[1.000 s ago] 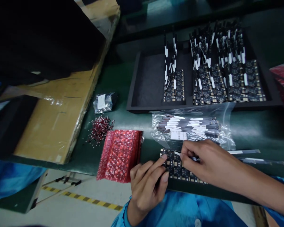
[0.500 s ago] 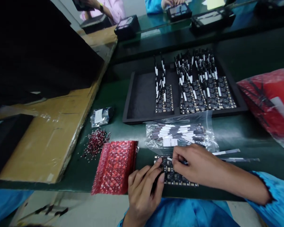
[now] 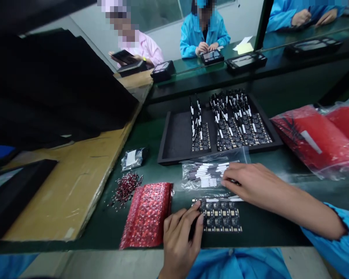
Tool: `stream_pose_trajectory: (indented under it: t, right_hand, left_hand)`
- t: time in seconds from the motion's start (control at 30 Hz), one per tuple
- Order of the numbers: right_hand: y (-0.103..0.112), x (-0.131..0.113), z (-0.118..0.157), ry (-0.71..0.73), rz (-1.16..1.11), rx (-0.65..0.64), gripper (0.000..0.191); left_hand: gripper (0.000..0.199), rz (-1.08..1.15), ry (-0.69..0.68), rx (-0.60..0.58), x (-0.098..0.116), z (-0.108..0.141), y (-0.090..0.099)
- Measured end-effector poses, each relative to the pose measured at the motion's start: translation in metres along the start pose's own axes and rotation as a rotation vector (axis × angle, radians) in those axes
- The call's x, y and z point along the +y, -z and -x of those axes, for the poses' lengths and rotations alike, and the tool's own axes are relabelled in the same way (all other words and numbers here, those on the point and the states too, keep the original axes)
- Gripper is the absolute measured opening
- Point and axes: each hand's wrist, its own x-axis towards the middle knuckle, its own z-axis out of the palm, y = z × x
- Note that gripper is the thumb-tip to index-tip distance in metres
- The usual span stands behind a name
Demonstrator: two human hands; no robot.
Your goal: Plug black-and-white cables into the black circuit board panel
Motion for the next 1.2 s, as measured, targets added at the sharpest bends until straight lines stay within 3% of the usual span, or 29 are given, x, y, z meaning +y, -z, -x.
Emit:
stream_pose_trajectory:
  t: [0.13, 0.37, 0.63, 0.97, 1.1, 1.2]
  right_hand:
    - [0.009, -0.011, -0.024, -0.059, 0.158, -0.093, 0.025]
    - [0.016, -0.028, -0.067, -0.090, 0.271, -0.113, 0.016]
    - [0.016, -0.036, -0.075, -0.073, 0.353, -0.145, 0.009]
    - [0.014, -0.047, -0.075, -0.088, 0.411, -0.190, 0.018]
    - [0.009, -0.044, -0.081, -0.123, 0.449, -0.230, 0.010]
    - [0.005, -0.042, -0.086, -0.129, 0.481, -0.254, 0.018]
  left_hand:
    - [0.019, -0.009, -0.008, 0.008, 0.000, 0.000, 0.000]
    - [0.016, 0.006, 0.003, 0.028, 0.000, 0.001, -0.001]
    - [0.017, 0.015, 0.001, 0.025, 0.000, 0.000, 0.001]
    - [0.012, 0.030, 0.000, 0.015, 0.001, -0.002, 0.001]
    - [0.015, 0.012, 0.004, 0.021, 0.001, -0.001, 0.001]
    - [0.016, 0.005, 0.003, 0.020, 0.001, -0.001, 0.001]
